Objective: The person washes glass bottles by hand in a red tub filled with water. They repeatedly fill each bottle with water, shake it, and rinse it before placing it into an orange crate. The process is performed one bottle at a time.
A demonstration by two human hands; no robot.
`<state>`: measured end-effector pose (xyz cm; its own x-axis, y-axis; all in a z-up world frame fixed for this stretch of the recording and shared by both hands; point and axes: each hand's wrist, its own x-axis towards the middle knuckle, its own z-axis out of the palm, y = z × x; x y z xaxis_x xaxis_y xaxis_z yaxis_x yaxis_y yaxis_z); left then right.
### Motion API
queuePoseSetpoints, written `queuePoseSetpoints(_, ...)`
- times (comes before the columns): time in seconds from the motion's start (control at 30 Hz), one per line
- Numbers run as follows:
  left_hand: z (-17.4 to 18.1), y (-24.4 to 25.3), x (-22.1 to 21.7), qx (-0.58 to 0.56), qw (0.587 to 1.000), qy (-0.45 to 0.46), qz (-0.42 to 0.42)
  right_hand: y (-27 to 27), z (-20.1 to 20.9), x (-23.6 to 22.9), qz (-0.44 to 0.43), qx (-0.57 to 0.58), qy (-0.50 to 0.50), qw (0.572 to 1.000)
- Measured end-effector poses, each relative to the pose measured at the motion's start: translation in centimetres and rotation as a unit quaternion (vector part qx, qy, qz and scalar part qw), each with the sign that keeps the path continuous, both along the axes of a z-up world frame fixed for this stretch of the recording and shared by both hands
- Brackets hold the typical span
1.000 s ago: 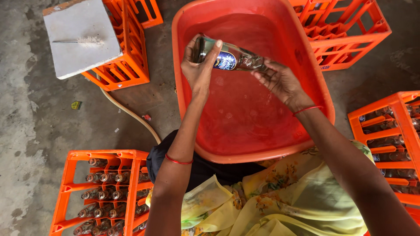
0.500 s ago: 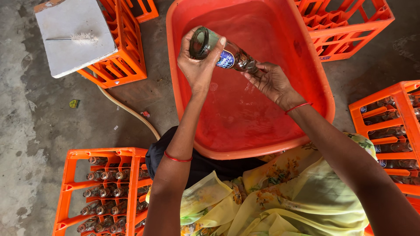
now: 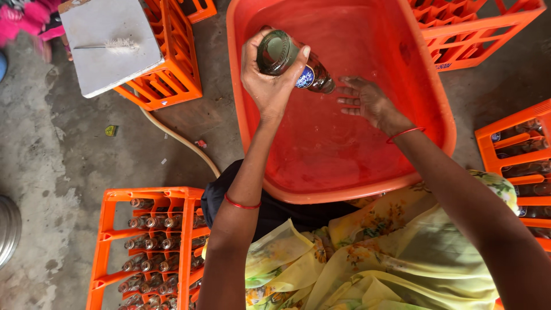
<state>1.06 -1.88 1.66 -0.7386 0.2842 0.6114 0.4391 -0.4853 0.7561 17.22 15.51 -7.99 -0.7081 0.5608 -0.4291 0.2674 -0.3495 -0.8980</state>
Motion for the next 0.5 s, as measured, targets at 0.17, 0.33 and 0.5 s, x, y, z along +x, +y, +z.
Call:
queuePoseSetpoints(0.17,-2.4,1.0,-1.2,-0.014,0.999,0.006,0.028,-1.5,1.8,0.0,0.022,-0.020,0.055,0.998)
queuePoseSetpoints(0.33,-6.0,2.3,-4.9,-0.059,0.971,-0.228,-0.051,-2.3,4.2,0.4,-0.025,0.036,0.174,0.984)
queuePoseSetpoints(0.5,-8.7,2.6,-6.2,-0.089,0.835,-0.514,-0.174,-1.0,5.4,1.3,-0.047,0.077,0.225,0.970)
